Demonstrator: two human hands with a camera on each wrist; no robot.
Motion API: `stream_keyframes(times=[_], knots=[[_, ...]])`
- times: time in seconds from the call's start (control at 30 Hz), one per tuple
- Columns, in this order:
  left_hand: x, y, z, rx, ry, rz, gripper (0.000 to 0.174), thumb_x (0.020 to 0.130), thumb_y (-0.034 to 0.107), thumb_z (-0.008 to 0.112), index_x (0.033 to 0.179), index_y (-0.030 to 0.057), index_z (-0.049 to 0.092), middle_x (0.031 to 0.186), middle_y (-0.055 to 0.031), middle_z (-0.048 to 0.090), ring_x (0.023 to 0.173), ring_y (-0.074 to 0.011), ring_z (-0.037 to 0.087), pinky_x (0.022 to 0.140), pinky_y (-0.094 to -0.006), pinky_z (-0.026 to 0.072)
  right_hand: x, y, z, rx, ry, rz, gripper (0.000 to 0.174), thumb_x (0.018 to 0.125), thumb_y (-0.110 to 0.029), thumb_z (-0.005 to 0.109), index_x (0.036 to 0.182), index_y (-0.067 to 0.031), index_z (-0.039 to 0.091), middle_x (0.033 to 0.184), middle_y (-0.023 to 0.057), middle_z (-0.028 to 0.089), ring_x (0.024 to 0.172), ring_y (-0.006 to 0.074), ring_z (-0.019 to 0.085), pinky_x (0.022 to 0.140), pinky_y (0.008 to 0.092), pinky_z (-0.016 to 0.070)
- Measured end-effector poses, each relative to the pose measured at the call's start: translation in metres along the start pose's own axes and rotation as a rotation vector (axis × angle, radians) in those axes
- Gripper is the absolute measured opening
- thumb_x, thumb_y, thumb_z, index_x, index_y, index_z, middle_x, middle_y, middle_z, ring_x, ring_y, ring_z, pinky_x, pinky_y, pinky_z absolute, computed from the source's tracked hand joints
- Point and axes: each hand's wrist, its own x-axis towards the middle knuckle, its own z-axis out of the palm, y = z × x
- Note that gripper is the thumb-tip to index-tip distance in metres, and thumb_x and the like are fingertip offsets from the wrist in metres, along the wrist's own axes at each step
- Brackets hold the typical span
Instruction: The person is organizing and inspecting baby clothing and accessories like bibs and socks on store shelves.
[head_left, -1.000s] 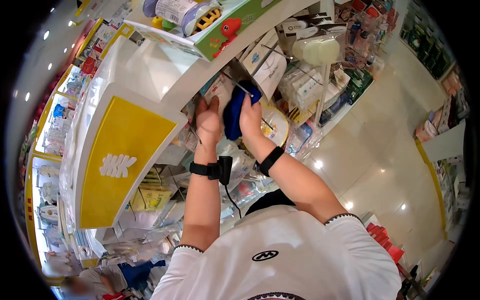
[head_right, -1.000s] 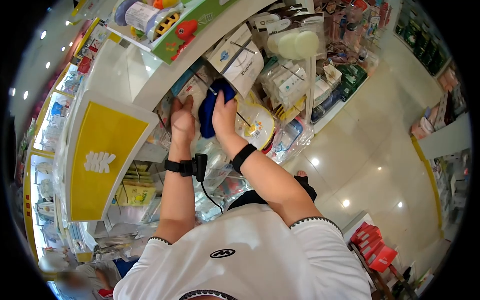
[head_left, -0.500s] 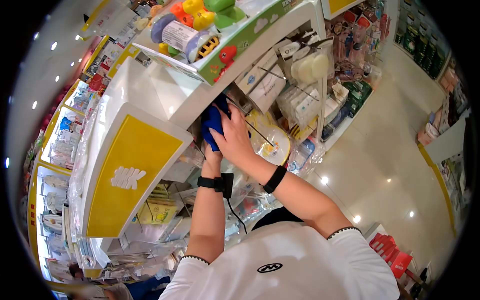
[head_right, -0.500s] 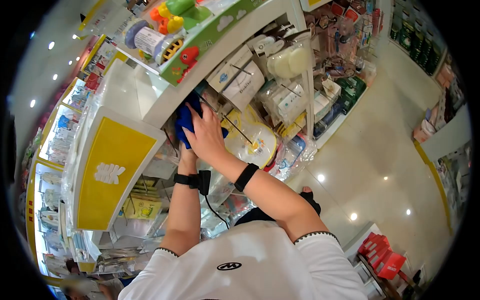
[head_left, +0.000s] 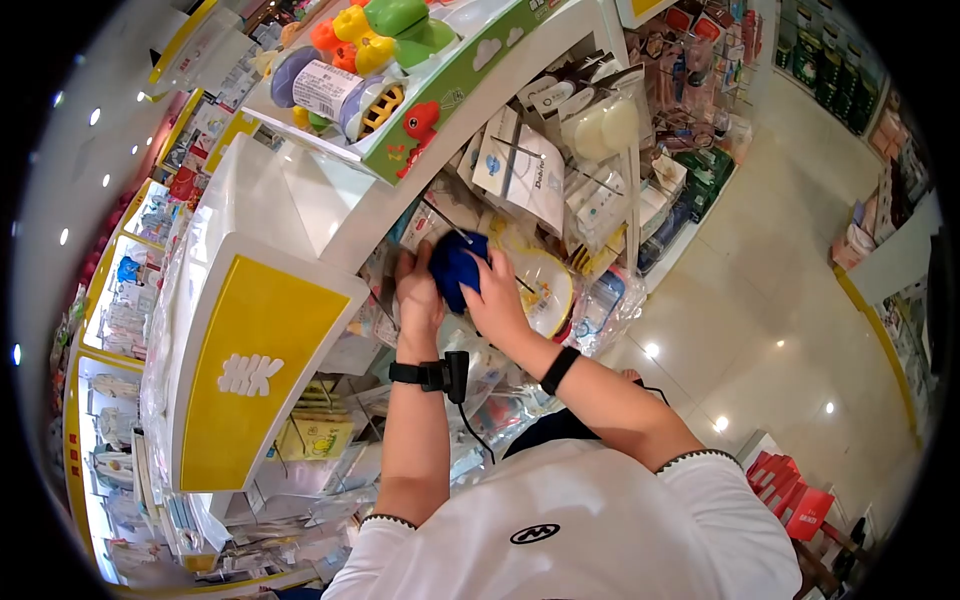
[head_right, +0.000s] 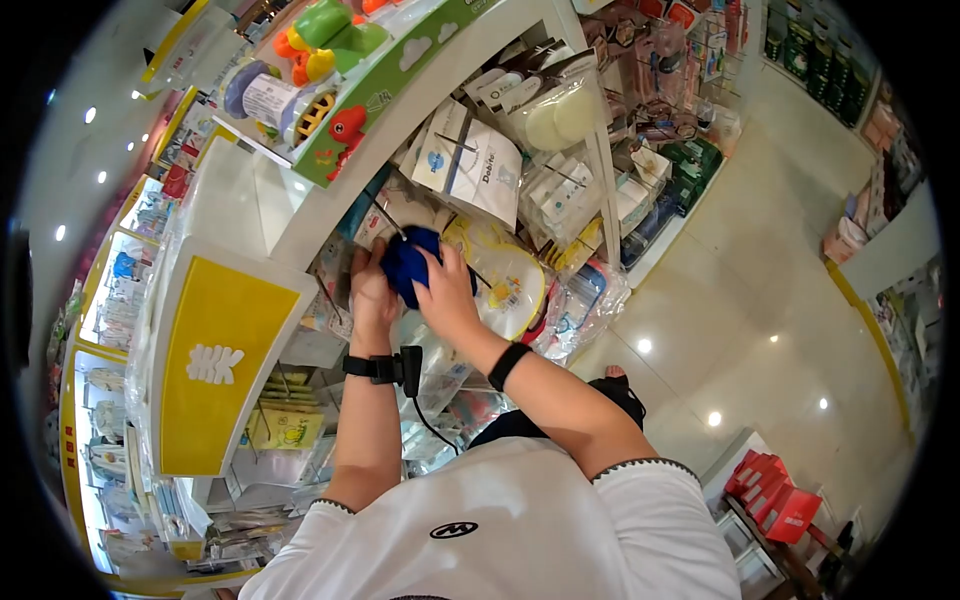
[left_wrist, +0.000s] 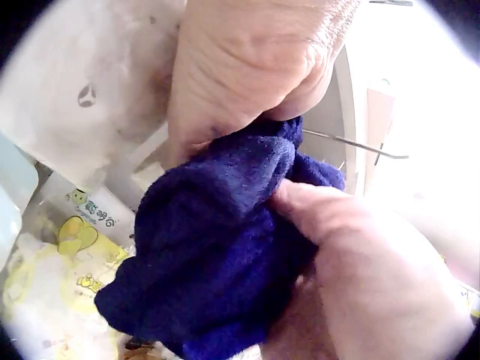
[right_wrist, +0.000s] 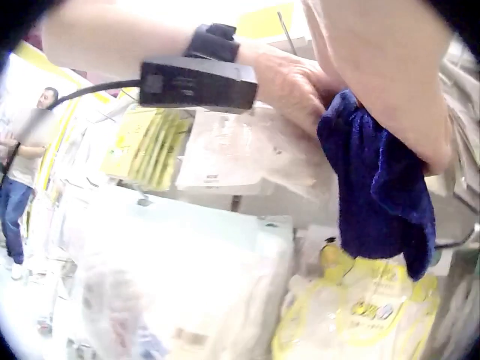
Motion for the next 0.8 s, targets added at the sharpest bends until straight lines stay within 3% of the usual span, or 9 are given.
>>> stream_keyframes(times=[0.13,0.17,0.2,0.27,0.4,0.47,0.53,0.67,0.8], knots=[[-0.008,0.01,0.005,0.187,0.097,0.006,0.031,0.091,0.025,0.052,0.115,0.0055,0.049,0.102,-0.0033,0.056,0.085,-0.0127,0.052,0.066,-0.0259,0.0434,-0.03,0.03,0.004,0.67,-0.244,0.579,0.027,0.086,-0.011,0.049,0.111,-0.0028,0.053,0.096,0.0105,0.06,0.086,0.0244,0.059,0.078,0.0341,0.0467],[-0.014,0.015,0.009,0.133,0.075,0.013,0.029,0.09,0.025,0.053,0.113,0.0071,0.051,0.1,-0.0009,0.056,0.085,-0.0114,0.051,0.066,-0.0255,0.0416,-0.035,0.032,0.002,1.082,-0.177,0.959,0.024,0.089,-0.018,0.046,0.105,-0.0045,0.056,0.084,0.0076,0.063,0.073,0.0186,0.061,0.067,0.0329,0.0494],[-0.016,0.013,0.006,0.112,0.063,0.027,0.029,0.09,0.026,0.053,0.112,0.0065,0.051,0.1,-0.0012,0.056,0.085,-0.0114,0.051,0.066,-0.0257,0.0415,-0.031,0.034,-0.003,1.433,-0.22,1.174,0.025,0.091,-0.022,0.041,0.1,-0.0049,0.057,0.087,0.0076,0.063,0.075,0.019,0.061,0.067,0.0312,0.05],[-0.016,0.011,0.005,0.067,0.026,0.068,0.03,0.09,0.026,0.053,0.111,0.0051,0.052,0.099,-0.0018,0.057,0.084,-0.0114,0.051,0.067,-0.0263,0.0414,-0.023,0.035,0.005,1.499,-0.202,1.303,0.029,0.091,-0.03,0.041,0.094,-0.0063,0.058,0.084,0.0079,0.062,0.071,0.0204,0.06,0.064,0.0319,0.0501],[-0.003,-0.006,-0.012,0.564,0.12,0.292,0.038,0.089,0.034,0.054,0.111,0.0031,0.056,0.102,-0.0057,0.06,0.086,-0.0152,0.054,0.074,-0.0257,0.0417,-0.025,0.039,0.015,1.773,-0.484,1.104,0.027,0.089,-0.031,0.046,0.091,-0.0074,0.059,0.081,0.0079,0.063,0.07,0.0208,0.06,0.064,0.0322,0.0508],[-0.001,-0.001,-0.008,0.573,0.177,0.317,0.033,0.09,0.028,0.053,0.103,-0.0027,0.058,0.093,-0.0082,0.063,0.082,-0.0143,0.054,0.074,-0.0264,0.0421,-0.032,0.026,0.0,1.586,-0.514,1.209,0.026,0.089,-0.029,0.047,0.092,-0.0061,0.059,0.082,0.0082,0.063,0.071,0.0212,0.061,0.065,0.0329,0.0511],[0.006,-0.009,-0.01,0.276,0.052,0.358,0.034,0.09,0.029,0.053,0.104,-0.0022,0.058,0.094,-0.0078,0.063,0.083,-0.014,0.054,0.075,-0.0259,0.0415,-0.051,0.026,-0.013,1.48,-0.504,1.259,0.027,0.088,-0.029,0.047,0.094,-0.0049,0.059,0.084,0.0082,0.063,0.073,0.0212,0.061,0.067,0.0332,0.0513],[0.017,-0.026,-0.023,0.422,0.103,0.296,0.03,0.092,0.026,0.049,0.102,-0.0018,0.057,0.093,-0.0062,0.062,0.082,-0.0152,0.054,0.076,-0.0262,0.041,-0.094,0.038,-0.051,1.427,-0.306,1.293,0.03,0.09,-0.027,0.043,0.103,-0.0046,0.058,0.095,0.01,0.063,0.084,0.0238,0.062,0.08,0.0374,0.0497],[-0.008,-0.031,-0.008,0.244,0.093,0.514,0.034,0.088,0.016,0.055,0.114,-0.0035,0.045,0.105,-0.0098,0.055,0.091,-0.0179,0.05,0.081,-0.0288,0.0398,-0.113,0.052,-0.123,1.759,-0.18,1.043,0.044,0.089,-0.039,0.048,0.117,-0.0055,0.051,0.113,0.0119,0.058,0.1,0.0249,0.057,0.09,0.0381,0.0453]])
